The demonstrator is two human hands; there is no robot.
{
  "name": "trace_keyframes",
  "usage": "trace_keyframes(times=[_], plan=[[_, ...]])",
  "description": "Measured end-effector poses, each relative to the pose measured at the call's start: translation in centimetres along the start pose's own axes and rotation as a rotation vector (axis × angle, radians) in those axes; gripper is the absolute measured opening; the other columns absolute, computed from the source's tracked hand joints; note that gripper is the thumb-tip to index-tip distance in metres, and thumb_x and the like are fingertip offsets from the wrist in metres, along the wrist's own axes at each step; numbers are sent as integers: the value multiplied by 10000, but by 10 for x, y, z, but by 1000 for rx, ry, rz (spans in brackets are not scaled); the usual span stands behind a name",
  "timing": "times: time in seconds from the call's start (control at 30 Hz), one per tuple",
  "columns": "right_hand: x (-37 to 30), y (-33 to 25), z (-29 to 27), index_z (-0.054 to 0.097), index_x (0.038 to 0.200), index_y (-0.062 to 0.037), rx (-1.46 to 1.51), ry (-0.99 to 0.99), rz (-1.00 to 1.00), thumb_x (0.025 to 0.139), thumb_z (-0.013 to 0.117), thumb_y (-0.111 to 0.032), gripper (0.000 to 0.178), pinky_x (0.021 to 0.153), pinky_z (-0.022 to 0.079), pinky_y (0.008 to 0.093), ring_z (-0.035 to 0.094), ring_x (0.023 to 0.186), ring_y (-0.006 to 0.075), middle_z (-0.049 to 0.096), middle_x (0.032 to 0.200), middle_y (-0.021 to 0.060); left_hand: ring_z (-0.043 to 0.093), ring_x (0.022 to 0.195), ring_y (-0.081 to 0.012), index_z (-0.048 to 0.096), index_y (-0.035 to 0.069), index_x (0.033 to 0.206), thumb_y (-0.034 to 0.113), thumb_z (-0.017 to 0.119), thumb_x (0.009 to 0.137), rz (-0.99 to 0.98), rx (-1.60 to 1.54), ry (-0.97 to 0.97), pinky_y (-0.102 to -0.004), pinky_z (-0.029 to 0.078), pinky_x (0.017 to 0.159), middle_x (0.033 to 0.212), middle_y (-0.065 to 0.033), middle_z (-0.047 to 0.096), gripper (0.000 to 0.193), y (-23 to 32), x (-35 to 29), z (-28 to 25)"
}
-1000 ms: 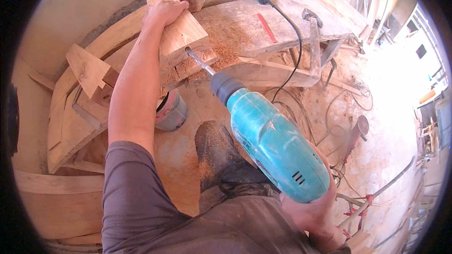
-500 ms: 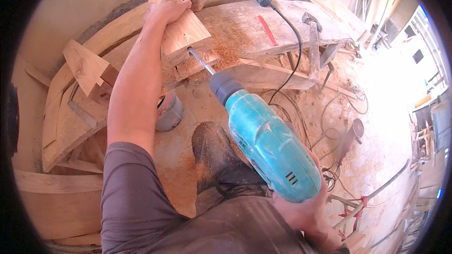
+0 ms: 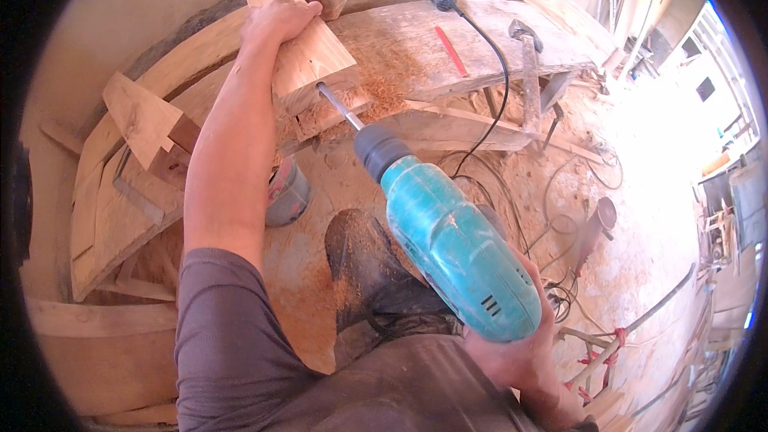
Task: The person uses a corded electric drill to make multiple holes in a small wooden block. They hold the block with one hand and operate the drill with the other, repositioning the block between holes. The work occurs on a cluttered workbench with wood scraps and tools nearby.
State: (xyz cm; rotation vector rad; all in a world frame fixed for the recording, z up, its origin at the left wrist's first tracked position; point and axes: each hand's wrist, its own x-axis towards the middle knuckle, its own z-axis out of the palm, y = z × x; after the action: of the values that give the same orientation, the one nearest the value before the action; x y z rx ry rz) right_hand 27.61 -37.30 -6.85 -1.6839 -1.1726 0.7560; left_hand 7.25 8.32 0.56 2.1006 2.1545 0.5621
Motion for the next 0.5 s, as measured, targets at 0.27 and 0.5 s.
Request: trace_keyframes(times=[0.27,0.5], plan=[[16,-2,30,357,1601,26,-372,-76,-484,782,872,-55,971,984,581,373,730,1200,321,660,1410,214,610,1353,-305,725,180,1377,739,593,879,-28,-1,23,-425,500,1092,1437,-113,675,761,3,-7,-3],[4,24,40,351,1604,21,-292,-49,-412,757,812,45,964,997,557,343,707,1217,247,650,1418,174,526,1426,-370,761,115,1302,708,542,876,65,-29,-9,-368,472,1115,1335,-103,732,763,-5,8,3]])
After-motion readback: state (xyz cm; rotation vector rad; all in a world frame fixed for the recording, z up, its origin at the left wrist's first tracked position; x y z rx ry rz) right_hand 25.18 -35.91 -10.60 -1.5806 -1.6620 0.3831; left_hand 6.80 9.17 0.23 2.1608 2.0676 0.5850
